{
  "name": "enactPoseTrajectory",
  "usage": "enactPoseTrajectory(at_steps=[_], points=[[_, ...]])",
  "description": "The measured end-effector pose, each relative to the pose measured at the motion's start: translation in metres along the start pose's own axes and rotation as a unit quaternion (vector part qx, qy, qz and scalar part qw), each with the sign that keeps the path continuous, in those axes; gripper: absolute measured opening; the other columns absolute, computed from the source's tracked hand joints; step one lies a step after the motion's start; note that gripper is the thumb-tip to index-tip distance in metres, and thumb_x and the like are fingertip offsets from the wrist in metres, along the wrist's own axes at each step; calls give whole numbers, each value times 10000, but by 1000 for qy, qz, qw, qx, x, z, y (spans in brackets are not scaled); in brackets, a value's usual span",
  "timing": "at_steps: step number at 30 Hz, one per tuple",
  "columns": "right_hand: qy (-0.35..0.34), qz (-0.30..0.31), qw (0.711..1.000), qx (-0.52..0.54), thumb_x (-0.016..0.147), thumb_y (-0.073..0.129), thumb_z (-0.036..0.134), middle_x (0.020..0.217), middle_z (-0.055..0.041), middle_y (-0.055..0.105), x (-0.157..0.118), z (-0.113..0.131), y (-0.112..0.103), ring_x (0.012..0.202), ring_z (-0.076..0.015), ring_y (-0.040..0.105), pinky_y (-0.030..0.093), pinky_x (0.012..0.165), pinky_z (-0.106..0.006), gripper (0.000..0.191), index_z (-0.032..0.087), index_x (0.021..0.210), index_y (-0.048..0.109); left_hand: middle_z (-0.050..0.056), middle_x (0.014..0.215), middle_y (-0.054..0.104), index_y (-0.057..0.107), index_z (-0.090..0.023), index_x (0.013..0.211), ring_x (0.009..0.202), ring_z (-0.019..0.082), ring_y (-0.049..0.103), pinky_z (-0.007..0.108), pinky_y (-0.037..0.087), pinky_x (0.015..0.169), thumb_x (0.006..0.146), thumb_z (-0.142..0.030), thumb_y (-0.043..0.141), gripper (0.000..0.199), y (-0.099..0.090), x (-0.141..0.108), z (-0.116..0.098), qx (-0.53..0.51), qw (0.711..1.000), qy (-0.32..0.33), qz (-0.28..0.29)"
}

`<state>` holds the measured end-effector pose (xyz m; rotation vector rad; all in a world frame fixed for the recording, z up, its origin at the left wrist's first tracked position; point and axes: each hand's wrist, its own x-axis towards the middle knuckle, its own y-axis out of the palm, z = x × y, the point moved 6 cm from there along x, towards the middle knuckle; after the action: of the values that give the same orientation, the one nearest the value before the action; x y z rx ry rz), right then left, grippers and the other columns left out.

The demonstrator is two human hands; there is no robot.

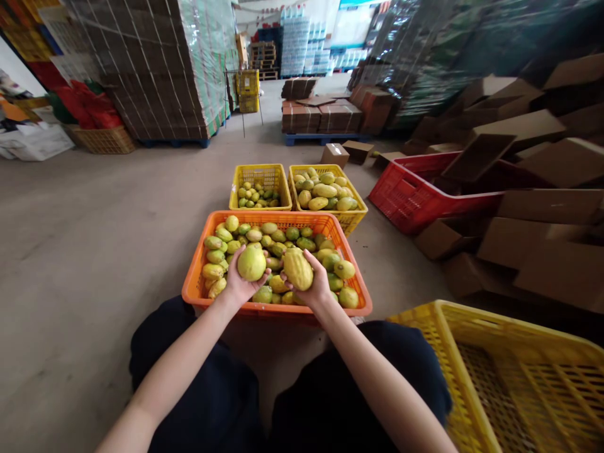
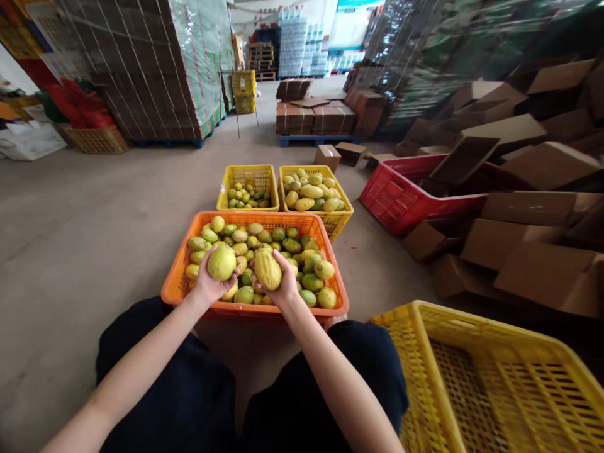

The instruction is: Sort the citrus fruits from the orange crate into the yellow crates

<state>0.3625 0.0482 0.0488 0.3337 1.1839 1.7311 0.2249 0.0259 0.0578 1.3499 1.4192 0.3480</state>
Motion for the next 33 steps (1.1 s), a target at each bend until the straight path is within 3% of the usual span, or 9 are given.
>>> enactPoseTrajectory(at_steps=[4,8,11,13,17,23,33], points=[[2,58,998,8,828,645,425,810,-61,733,-3,0,7,660,-224,704,446,396,-259,300,184,1007,632,94,744,665,659,-128,979,580,186,664,271,567,503,976,-486,424,429,3,-3,-3,14,999,6,50],[-18,104,994,-3,744,697,394,874,-60,730,-9,1,12,740,-228,708,523,496,-287,379,190,1052,613,71,826,658,664,-175,1032,651,192,669,297,568,569,934,-458,512,336,11,-10,-3,20,995,34,92],[-28,125,992,-15,701,722,392,898,-59,723,-12,0,15,780,-230,705,561,568,-312,417,201,1055,613,62,832,646,659,-185,933,643,183,654,294,548,567,941,-466,502,322,12,-11,-1,23,993,41,109],[-15,129,991,-20,745,695,469,894,-68,715,-12,-3,15,776,-237,701,553,539,-309,410,198,1042,613,44,738,610,636,-184,814,556,167,607,273,497,497,964,-490,447,390,9,-8,0,42,991,31,125],[11,149,988,-33,803,625,554,825,-65,688,-11,-8,14,690,-237,688,513,433,-292,401,185,960,613,27,570,520,575,-181,640,417,171,527,270,411,403,977,-456,374,480,2,-3,5,114,977,-2,178],[-25,222,970,-90,722,685,515,649,-28,668,-14,-6,18,473,-192,618,484,383,-283,362,174,840,654,47,551,561,605,-161,604,447,222,614,295,446,422,782,-425,633,320,16,-16,15,214,930,1,299],[-20,251,961,-118,684,684,508,592,-44,674,-17,-8,23,442,-216,631,496,370,-317,361,161,784,671,45,534,550,583,-159,595,435,217,621,298,466,424,751,-431,641,319,15,-14,13,225,934,14,277]])
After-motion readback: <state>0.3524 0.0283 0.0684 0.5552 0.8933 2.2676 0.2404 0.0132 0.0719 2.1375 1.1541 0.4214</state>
